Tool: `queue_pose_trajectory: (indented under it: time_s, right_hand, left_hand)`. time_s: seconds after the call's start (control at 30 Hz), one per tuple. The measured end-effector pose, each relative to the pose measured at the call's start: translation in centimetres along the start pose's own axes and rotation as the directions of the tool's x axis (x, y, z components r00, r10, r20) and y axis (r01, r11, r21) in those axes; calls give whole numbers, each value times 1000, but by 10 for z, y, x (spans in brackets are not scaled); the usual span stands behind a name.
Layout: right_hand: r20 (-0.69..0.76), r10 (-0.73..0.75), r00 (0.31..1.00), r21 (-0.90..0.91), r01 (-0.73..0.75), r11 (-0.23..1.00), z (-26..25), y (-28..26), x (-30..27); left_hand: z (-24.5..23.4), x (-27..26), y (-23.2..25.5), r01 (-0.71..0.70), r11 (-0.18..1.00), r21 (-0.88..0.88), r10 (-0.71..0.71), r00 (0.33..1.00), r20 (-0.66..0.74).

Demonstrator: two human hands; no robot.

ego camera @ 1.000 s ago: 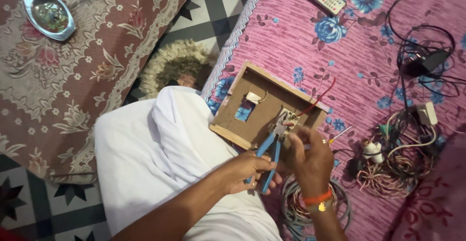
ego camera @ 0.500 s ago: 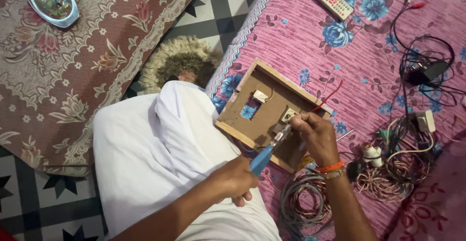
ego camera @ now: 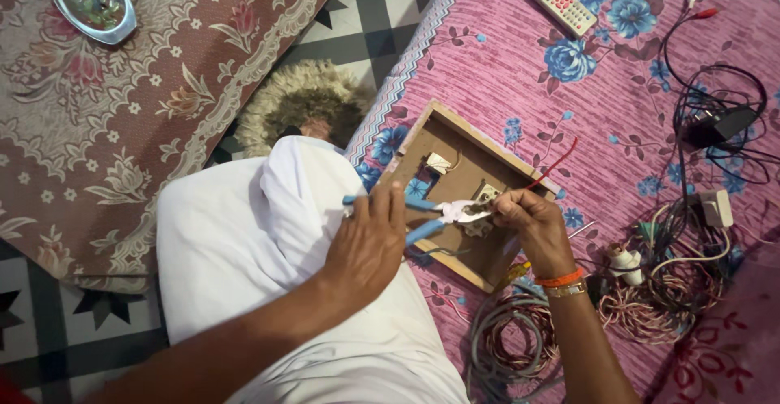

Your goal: The person wires an electrical switchboard by stripping wires with pliers and inserting them into the terminals of switches and sockets within a wooden box.

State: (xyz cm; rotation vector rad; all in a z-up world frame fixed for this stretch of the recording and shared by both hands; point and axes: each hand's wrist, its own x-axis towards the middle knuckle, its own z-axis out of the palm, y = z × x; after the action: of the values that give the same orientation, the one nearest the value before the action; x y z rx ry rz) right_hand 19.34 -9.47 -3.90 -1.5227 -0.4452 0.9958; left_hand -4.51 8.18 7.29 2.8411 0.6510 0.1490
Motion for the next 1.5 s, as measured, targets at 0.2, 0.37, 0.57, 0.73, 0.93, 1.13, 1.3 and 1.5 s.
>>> queue_pose_trajectory:
  time_s: [0.2,0.37,0.57,0.73,0.93,1.13,1.3,1.5]
  right_hand:
    - [-38,46,998,-61,-48,997,-1,2,0]
    - [-17,23,1000,-5,-23,1000,-3,5,1]
    - [-5,11,1000,12,-11,1000,-2,1,0]
    - [-15,20,1000,27,-19,999,-2,2,1]
    - [-2,-5,1000,73,5,997,2,-7,-1]
    - [-49,22,999,-320,-36,947,7,-18,-7]
    - [3,-21,1000,-254,21,967,-2,-3,2]
    - [17,10,1000,-31,-10,999,-1,-18,-4]
  left_hand:
    - [13,17,-5,-78,987,139,74,997,30]
    - [22,18,-7,-104,975,195,109,994,-15]
    - [22,20,-8,-134,979,155,143,989,-48]
    - [24,22,-9,-122,987,103,125,992,-26]
    - [38,21,-17,-147,988,57,143,988,63]
    - [42,21,-23,65,970,-235,58,876,480]
    - [54,21,-24,900,246,-359,270,292,917]
    - [91,-17,-7,914,-398,81,738,266,620]
